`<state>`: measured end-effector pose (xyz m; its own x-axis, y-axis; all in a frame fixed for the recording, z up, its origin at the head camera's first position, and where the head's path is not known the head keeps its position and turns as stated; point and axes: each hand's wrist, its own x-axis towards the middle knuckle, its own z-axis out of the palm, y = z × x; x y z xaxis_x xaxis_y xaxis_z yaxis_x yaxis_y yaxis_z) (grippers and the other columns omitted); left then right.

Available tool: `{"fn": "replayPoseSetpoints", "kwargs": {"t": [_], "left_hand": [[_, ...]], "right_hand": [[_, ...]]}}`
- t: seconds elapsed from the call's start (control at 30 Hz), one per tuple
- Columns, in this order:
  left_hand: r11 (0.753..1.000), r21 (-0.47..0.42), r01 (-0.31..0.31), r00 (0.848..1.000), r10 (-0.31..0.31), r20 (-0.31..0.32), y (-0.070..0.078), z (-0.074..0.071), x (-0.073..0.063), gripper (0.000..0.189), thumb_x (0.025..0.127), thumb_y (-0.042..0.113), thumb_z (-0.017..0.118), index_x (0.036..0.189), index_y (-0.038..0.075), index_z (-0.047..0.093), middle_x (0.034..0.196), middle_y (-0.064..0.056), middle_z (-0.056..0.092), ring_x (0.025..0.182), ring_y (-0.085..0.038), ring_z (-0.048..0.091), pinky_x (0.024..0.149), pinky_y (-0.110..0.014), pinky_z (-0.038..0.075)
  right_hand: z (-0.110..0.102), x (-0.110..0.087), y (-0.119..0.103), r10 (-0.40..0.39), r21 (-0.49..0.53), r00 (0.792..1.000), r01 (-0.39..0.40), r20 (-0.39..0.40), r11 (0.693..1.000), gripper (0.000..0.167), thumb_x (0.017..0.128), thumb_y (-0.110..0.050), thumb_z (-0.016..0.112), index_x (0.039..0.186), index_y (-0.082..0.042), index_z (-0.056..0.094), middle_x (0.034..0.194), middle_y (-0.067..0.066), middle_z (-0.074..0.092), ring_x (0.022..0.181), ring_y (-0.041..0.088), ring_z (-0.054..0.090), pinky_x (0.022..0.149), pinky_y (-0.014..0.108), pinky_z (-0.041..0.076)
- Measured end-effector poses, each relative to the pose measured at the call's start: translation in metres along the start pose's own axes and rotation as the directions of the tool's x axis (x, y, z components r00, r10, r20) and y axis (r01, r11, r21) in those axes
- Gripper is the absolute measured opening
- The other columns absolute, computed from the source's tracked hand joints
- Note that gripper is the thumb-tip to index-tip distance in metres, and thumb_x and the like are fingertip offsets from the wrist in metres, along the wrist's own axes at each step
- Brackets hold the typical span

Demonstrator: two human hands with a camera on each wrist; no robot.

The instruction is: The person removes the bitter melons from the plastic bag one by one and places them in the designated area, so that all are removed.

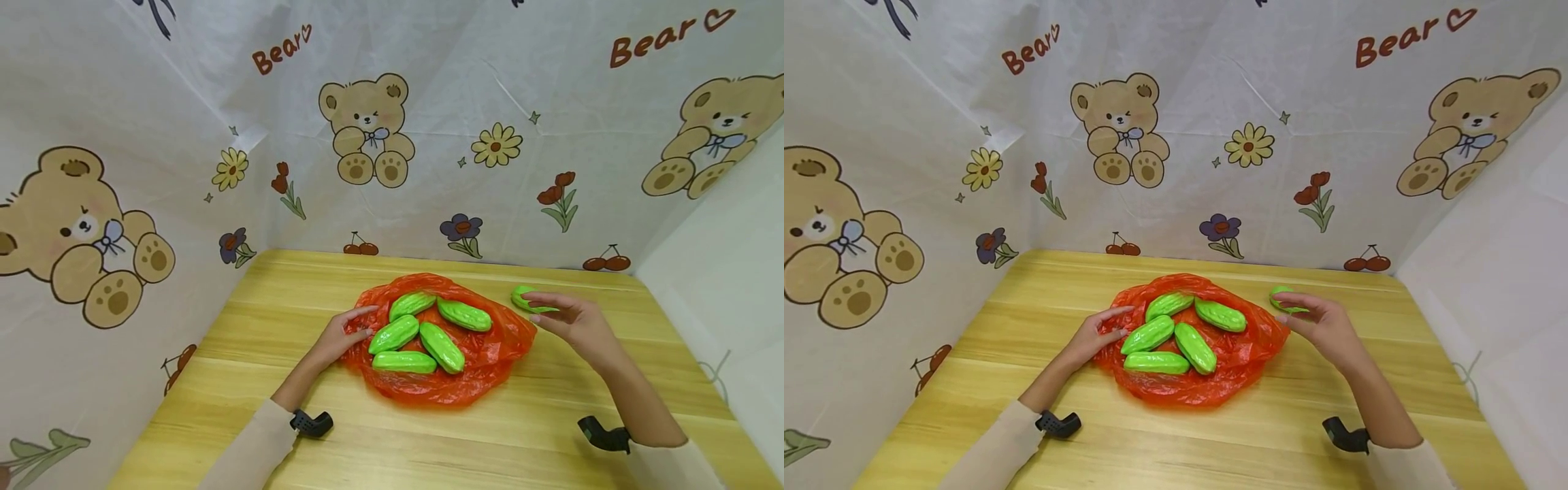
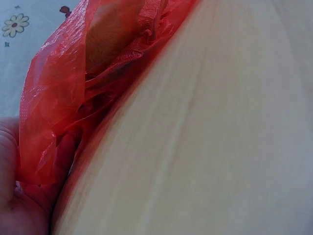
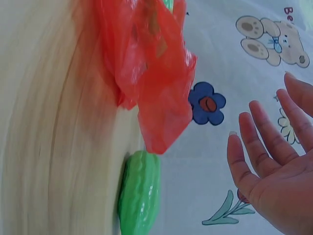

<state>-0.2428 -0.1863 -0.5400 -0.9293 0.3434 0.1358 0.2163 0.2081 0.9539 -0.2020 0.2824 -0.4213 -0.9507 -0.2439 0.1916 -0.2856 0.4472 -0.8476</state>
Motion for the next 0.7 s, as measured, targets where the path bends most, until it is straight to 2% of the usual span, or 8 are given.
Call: {"fn": "replayPoseSetpoints", "kwargs": {"t": [0.2, 0.47, 0.7], "left_hand": [[1.000, 0.005, -0.004, 1.000, 0.004, -0.002, 0.000, -0.001, 0.000, 0.045, 0.096, 0.017, 0.071, 0.141, 0.020, 0.062, 0.147, -0.005, 0.055, 0.139, -0.026, 0.045, 0.108, -0.050, 0.042], [0.999, 0.037, -0.007, 1.000, 0.007, -0.004, -0.001, -0.001, -0.001, 0.045, 0.096, 0.024, 0.072, 0.140, 0.027, 0.063, 0.146, 0.000, 0.055, 0.141, -0.025, 0.044, 0.111, -0.049, 0.040], [1.000, 0.023, 0.002, 1.000, -0.002, 0.000, -0.002, -0.001, 0.000, 0.045, 0.097, 0.021, 0.071, 0.140, 0.025, 0.062, 0.147, -0.001, 0.055, 0.140, -0.025, 0.045, 0.109, -0.048, 0.043]], "right_hand": [[0.013, -0.003, -0.006, -0.030, 0.050, 0.998, 0.028, 0.046, 0.998, 0.038, 0.097, -0.017, 0.070, 0.133, -0.007, 0.067, 0.137, 0.014, 0.063, 0.117, 0.020, 0.063, 0.087, 0.022, 0.054], [0.032, -0.007, -0.007, -0.029, 0.038, 0.995, 0.025, 0.100, 0.999, 0.039, 0.095, -0.019, 0.073, 0.133, -0.010, 0.067, 0.134, 0.013, 0.065, 0.116, 0.040, 0.061, 0.088, 0.025, 0.054], [0.045, -0.010, -0.008, -0.004, 0.072, 0.993, -0.005, 0.119, 0.997, 0.040, 0.095, -0.022, 0.073, 0.133, -0.012, 0.067, 0.135, 0.013, 0.064, 0.116, 0.044, 0.060, 0.087, 0.028, 0.056]]}}
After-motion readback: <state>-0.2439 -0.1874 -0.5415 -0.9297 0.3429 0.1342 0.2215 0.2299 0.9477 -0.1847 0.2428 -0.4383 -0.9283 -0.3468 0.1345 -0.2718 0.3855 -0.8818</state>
